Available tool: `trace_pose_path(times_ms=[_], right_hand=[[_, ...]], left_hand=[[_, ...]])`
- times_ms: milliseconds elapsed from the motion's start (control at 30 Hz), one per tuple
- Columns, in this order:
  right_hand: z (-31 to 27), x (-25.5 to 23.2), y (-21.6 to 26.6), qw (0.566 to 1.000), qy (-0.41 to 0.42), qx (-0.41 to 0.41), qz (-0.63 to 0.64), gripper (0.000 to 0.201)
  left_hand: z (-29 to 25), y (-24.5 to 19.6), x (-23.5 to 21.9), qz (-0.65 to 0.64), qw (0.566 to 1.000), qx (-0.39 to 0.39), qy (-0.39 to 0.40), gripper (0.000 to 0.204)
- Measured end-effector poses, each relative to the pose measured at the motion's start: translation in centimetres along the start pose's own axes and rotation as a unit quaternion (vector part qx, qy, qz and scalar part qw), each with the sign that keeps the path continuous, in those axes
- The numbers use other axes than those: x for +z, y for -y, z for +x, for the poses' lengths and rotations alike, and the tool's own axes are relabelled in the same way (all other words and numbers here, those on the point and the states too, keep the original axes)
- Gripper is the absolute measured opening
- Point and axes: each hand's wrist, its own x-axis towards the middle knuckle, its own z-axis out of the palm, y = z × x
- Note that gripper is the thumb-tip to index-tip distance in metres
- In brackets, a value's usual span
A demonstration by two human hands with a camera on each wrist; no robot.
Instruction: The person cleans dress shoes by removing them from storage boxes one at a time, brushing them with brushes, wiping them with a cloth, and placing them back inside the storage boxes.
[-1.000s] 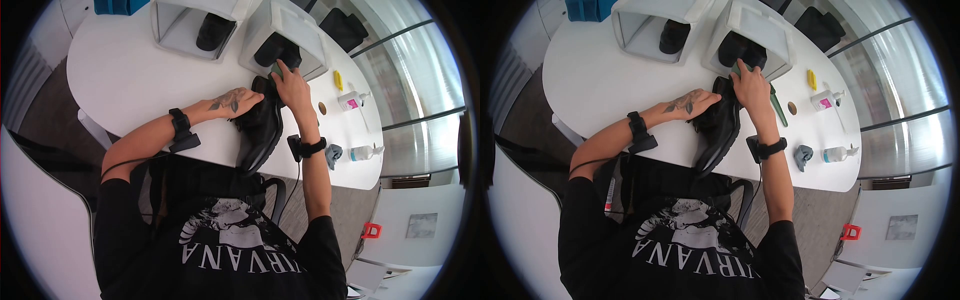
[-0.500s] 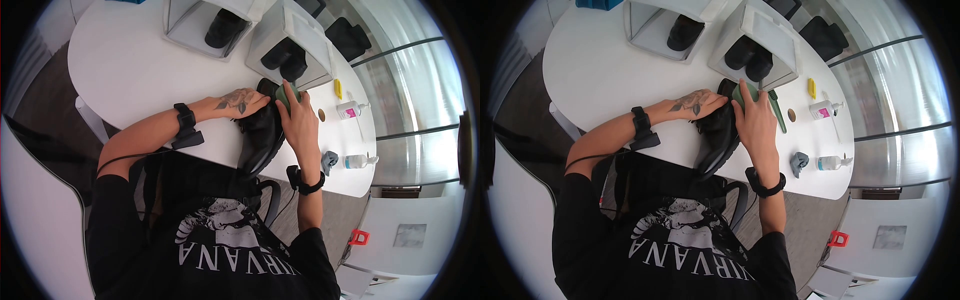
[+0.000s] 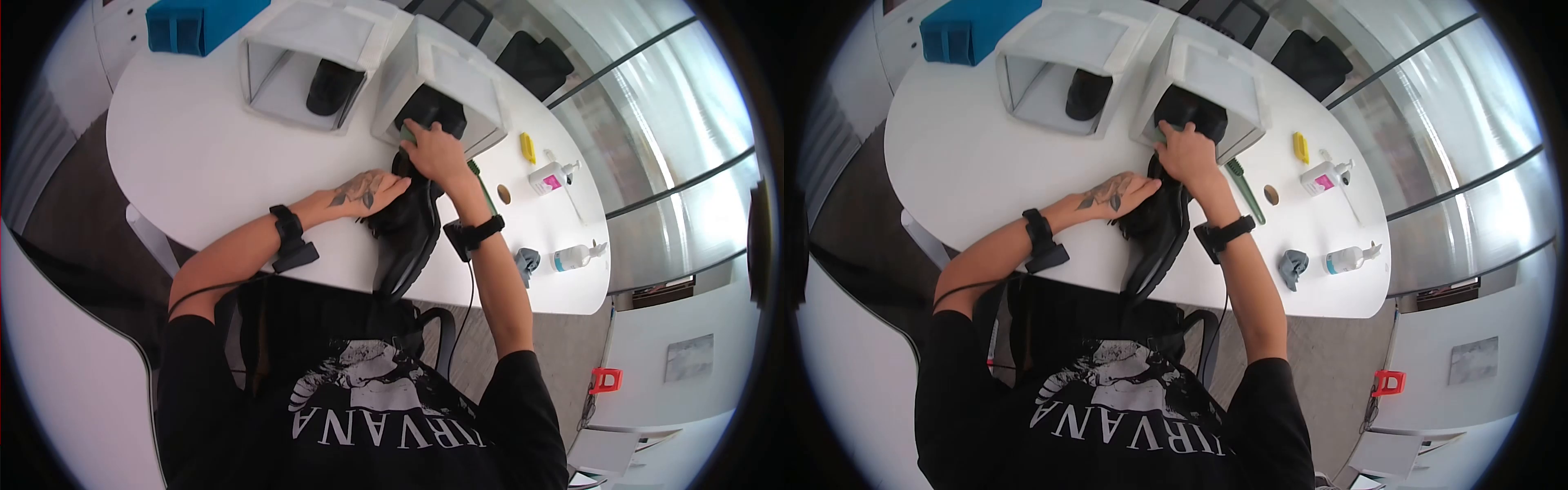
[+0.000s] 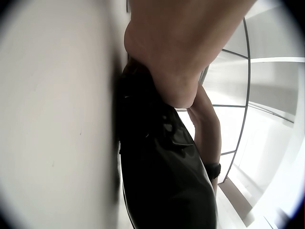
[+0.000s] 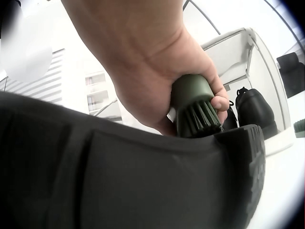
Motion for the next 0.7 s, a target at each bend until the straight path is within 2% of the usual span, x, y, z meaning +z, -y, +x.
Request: trace_pose_path(times_ms=[100, 167, 233, 300, 333, 367, 433, 500, 567, 700], right_hand=[[-2.0, -1.6, 0.3, 0.999, -0.030, -0.017, 0.015, 0.050], [-5.1, -3.3, 1.4, 1.000, -0.013, -0.018, 0.012, 0.051], [-8.0, -3.6, 2.2, 0.997, -0.074, -0.026, 0.029, 0.052], [-9.5, -3.5, 2.2, 0.995, -0.093, -0.039, 0.021, 0.053], [-10.0, -3.4, 2.3, 0.992, -0.118, -0.044, 0.013, 0.054], [-10.2, -3.6, 2.4, 0.993, -0.114, -0.039, 0.016, 0.054], [-9.4, -4.3, 2.5, 0.997, -0.073, 0.000, 0.036, 0.052], [-7.2, -3.1, 1.4, 0.996, -0.083, 0.001, 0.032, 0.052], [-5.0, -1.9, 0.1, 0.998, -0.053, 0.039, 0.020, 0.051], [-1.8, -0.1, -2.6, 0.998, -0.029, 0.036, 0.040, 0.051]], left_hand=[[-0.5, 0.4, 0.0, 0.012, 0.999, 0.033, -0.011, 0.029], [-1.0, 0.5, -0.2, 0.012, 0.999, 0.047, -0.020, 0.030], [-1.9, -2.0, -2.4, -0.014, 0.999, 0.040, -0.016, 0.026], [-2.8, -4.6, -4.2, -0.067, 0.997, 0.029, 0.008, 0.020], [-2.6, -4.6, -4.0, -0.125, 0.992, -0.003, 0.000, 0.032], [-2.3, -4.6, -3.7, -0.128, 0.992, -0.004, 0.006, 0.032], [-1.3, -4.4, -3.0, -0.114, 0.992, -0.045, 0.011, 0.039], [-0.2, -4.1, -2.5, -0.097, 0.991, -0.087, 0.014, 0.045], [0.9, -3.8, -1.9, -0.077, 0.989, -0.125, 0.020, 0.052], [2.6, -2.8, -1.6, -0.030, 0.984, -0.175, 0.023, 0.063]])
